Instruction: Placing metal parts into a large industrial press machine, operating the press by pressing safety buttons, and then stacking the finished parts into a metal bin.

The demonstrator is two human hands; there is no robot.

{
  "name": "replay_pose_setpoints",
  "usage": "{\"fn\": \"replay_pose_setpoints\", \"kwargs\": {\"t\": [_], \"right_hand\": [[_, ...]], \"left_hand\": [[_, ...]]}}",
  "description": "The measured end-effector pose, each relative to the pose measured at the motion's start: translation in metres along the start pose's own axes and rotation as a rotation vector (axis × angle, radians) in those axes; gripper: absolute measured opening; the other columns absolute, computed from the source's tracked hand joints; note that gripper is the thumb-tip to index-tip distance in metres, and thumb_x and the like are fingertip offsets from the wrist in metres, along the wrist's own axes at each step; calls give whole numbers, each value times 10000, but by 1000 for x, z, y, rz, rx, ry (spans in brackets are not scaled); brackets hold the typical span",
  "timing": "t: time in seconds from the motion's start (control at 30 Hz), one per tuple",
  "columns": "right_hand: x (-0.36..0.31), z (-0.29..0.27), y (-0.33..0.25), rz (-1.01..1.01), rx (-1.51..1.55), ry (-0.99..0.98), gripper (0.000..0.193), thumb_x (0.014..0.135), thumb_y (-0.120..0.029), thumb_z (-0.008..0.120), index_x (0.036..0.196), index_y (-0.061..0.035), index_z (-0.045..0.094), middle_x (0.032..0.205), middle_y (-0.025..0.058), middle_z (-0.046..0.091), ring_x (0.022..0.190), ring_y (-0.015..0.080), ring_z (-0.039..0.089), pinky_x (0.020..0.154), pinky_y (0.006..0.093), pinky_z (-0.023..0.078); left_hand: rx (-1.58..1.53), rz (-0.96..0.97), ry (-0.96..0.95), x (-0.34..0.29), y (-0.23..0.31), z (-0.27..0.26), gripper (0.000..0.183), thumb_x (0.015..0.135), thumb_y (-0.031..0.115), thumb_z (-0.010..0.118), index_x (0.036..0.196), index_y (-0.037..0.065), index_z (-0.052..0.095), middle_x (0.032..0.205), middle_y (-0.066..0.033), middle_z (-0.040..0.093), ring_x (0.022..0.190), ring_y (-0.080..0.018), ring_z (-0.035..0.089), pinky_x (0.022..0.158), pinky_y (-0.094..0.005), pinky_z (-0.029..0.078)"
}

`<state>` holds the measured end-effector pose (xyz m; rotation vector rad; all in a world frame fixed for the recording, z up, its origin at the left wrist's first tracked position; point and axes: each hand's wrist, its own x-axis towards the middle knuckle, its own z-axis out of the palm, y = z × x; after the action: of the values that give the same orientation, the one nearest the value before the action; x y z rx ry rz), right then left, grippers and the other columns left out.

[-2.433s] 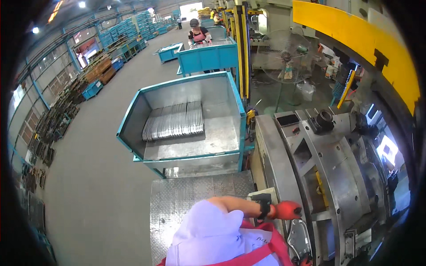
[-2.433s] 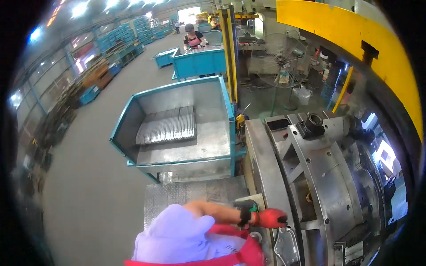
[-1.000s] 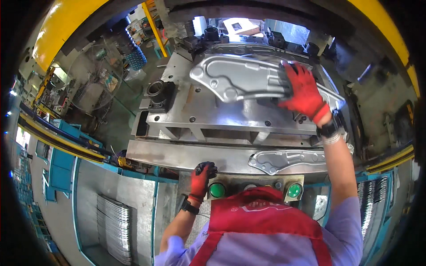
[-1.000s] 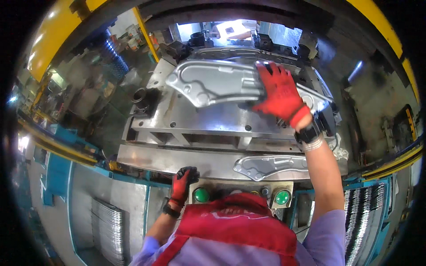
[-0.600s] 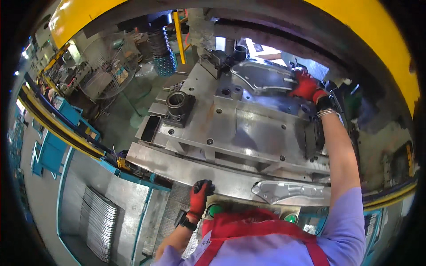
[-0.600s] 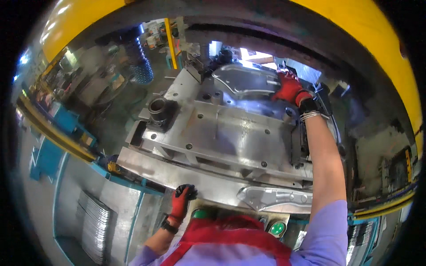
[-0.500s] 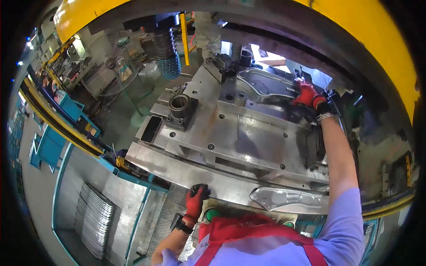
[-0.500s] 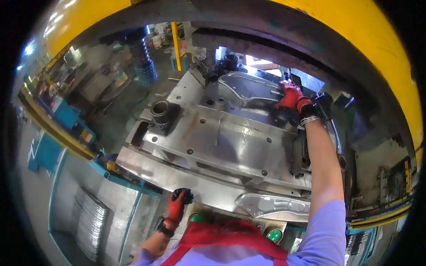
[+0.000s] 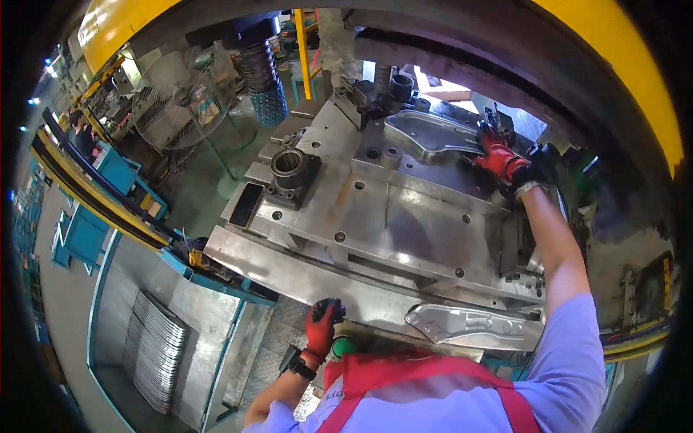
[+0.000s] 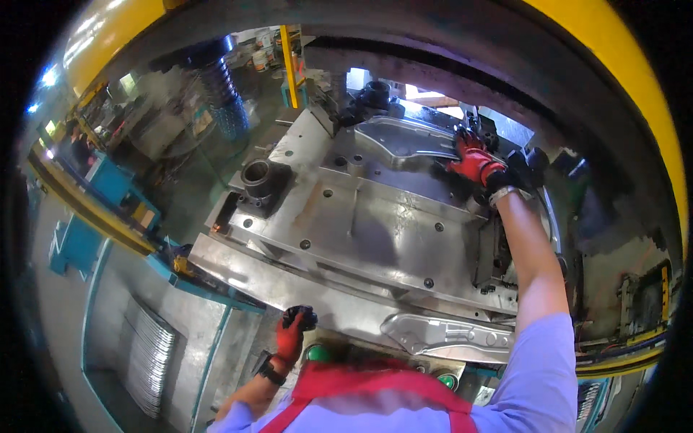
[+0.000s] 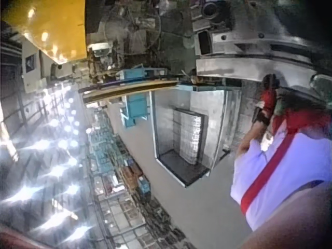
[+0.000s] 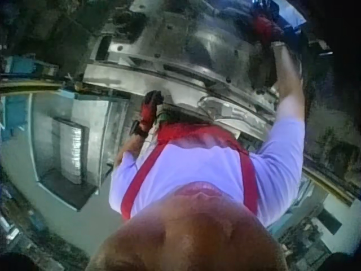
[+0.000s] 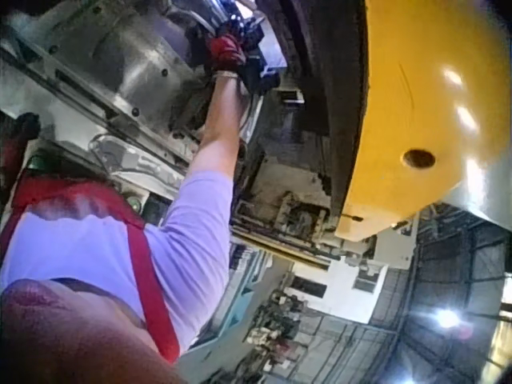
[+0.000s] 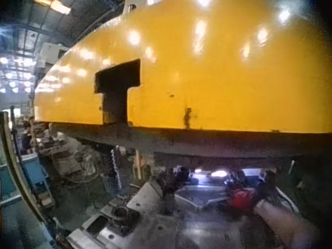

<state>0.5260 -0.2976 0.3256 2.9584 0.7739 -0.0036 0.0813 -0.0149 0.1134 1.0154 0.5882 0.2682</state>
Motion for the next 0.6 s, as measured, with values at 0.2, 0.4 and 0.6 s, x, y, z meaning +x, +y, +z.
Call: {"fn": "replay_pose_setpoints", "kwargs": {"t": [0.2,0.4,0.6], "right_hand": [[-58,-41,-52,57,-234,-34,958,753,-661,472,1421,-43,171,1471,214,137,1370,350,105,1109,408,126],[-275,15,-98,-404,404,416,731,714,-335,682,1326,-50,402,1352,190,382,1271,376,323,1063,487,230],[-485,200,-97,627,1098,505,556,740,-179,699,1232,-25,490,1200,164,520,1129,303,481,967,381,368]], "left_hand": [[236,361,175,-6,8,-22,246,883,118,555,1107,17,547,996,-64,607,904,-131,568,801,-265,454],[327,83,131,-8,-58,-103,405,844,111,596,1215,4,474,1093,-83,575,1006,-147,531,833,-260,442],[364,-146,-297,-26,-103,-97,552,734,72,694,1213,2,428,1124,-108,547,1040,-181,528,852,-303,454]]}}
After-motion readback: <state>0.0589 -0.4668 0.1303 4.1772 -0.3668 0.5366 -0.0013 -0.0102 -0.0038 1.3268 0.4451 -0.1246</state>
